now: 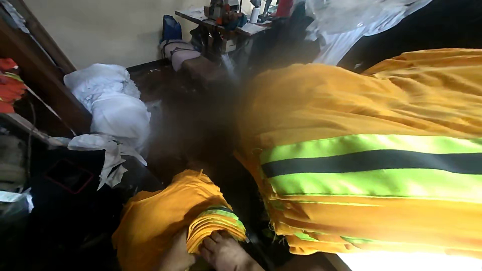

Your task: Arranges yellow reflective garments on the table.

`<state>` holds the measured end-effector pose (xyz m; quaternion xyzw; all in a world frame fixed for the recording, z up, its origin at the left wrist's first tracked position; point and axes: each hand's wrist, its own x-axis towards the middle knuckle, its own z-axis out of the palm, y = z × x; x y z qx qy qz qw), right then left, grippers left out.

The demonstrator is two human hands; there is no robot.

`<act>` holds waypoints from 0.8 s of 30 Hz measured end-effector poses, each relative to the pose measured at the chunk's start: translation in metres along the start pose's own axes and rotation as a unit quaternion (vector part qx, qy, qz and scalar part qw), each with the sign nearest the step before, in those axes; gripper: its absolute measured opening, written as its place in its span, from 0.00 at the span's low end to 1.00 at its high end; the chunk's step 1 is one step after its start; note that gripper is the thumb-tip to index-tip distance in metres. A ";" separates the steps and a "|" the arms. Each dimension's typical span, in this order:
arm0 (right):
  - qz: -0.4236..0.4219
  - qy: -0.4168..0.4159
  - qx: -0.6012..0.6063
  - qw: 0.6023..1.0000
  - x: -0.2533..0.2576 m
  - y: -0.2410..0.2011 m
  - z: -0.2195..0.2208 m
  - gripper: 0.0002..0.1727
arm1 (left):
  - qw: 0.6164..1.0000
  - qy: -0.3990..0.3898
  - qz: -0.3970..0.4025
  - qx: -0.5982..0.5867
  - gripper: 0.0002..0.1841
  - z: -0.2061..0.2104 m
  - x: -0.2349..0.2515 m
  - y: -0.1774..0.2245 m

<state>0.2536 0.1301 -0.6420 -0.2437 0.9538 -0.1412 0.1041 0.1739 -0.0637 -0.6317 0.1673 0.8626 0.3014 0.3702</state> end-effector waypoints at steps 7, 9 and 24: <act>0.015 -0.114 0.022 0.993 0.005 -0.002 -0.002 0.17 | 0.999 -0.030 -0.012 -0.027 0.41 -0.002 0.003 -0.004; 0.029 -0.072 0.035 0.996 0.002 -0.002 -0.001 0.16 | 1.000 -0.023 -0.004 -0.019 0.44 0.002 0.001 -0.005; 0.045 -0.156 0.036 0.986 0.008 0.002 0.005 0.19 | 0.998 -0.015 -0.003 -0.063 0.45 0.000 0.010 -0.011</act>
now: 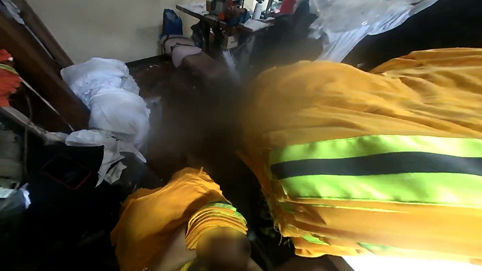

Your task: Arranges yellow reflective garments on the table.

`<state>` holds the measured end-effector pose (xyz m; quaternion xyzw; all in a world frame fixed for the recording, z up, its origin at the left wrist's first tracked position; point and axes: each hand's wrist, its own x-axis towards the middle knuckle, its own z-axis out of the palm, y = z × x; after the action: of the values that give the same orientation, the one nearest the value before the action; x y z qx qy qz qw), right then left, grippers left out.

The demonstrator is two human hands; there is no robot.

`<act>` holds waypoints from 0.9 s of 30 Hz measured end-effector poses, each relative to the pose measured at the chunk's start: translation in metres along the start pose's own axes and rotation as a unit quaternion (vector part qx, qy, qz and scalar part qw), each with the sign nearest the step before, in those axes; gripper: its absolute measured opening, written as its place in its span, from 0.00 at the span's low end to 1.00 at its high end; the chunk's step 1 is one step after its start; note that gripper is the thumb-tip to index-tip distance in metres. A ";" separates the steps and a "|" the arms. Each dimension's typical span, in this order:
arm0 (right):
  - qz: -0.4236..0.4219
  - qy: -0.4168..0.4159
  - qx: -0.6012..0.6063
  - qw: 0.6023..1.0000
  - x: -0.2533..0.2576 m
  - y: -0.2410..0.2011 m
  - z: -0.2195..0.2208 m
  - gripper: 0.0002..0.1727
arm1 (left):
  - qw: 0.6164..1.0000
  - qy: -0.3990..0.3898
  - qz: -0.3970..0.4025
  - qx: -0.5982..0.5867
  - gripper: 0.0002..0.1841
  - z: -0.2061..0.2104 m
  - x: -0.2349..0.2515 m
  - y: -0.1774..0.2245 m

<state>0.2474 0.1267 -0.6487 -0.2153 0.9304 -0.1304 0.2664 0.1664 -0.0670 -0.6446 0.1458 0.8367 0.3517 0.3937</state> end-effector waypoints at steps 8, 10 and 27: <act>0.032 0.015 0.073 0.997 -0.012 0.002 -0.008 0.17 | 1.000 -0.013 -0.001 -0.006 0.43 -0.001 -0.001 0.003; 0.038 0.027 0.095 0.994 -0.016 0.001 -0.011 0.18 | 1.000 -0.011 0.008 0.003 0.43 0.000 -0.002 0.002; 0.010 0.312 -0.103 0.945 -0.017 -0.009 -0.004 0.13 | 0.977 0.033 0.037 0.209 0.46 0.014 -0.026 0.027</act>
<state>0.2609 0.1274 -0.6352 -0.1810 0.9774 -0.0921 -0.0592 0.1929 -0.0541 -0.6173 0.2440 0.8982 0.1885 0.3132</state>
